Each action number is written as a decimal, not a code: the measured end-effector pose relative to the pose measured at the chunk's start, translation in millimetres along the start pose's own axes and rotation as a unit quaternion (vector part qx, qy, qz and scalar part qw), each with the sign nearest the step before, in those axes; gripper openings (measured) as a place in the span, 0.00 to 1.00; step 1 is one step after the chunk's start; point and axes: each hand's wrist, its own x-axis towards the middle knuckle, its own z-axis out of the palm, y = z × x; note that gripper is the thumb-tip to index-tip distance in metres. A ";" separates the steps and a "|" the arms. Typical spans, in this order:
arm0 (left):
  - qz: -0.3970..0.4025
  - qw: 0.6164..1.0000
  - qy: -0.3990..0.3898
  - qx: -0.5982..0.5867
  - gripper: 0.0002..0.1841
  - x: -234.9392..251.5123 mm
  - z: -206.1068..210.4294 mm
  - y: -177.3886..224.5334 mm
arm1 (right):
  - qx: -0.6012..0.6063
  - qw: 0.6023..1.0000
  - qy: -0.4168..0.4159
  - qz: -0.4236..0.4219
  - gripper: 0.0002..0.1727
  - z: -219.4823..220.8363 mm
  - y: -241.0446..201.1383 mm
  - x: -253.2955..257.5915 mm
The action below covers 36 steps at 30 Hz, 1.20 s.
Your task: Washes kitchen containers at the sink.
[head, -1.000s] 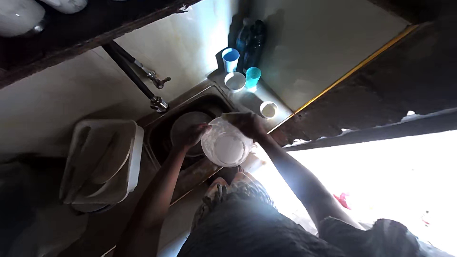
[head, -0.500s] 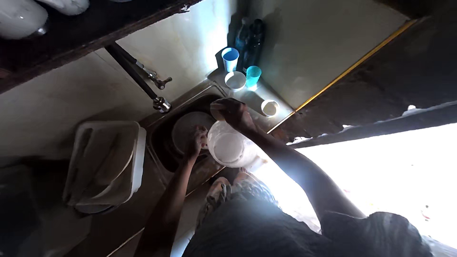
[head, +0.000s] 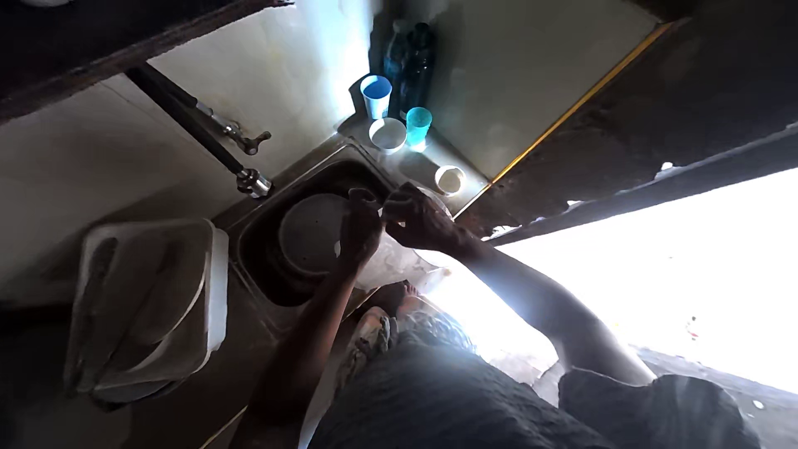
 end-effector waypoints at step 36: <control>0.055 0.980 0.116 -0.150 0.19 -3.8 7.2 -40.5 | 0.140 0.978 0.148 0.049 0.11 76.4 -24.0 -9.2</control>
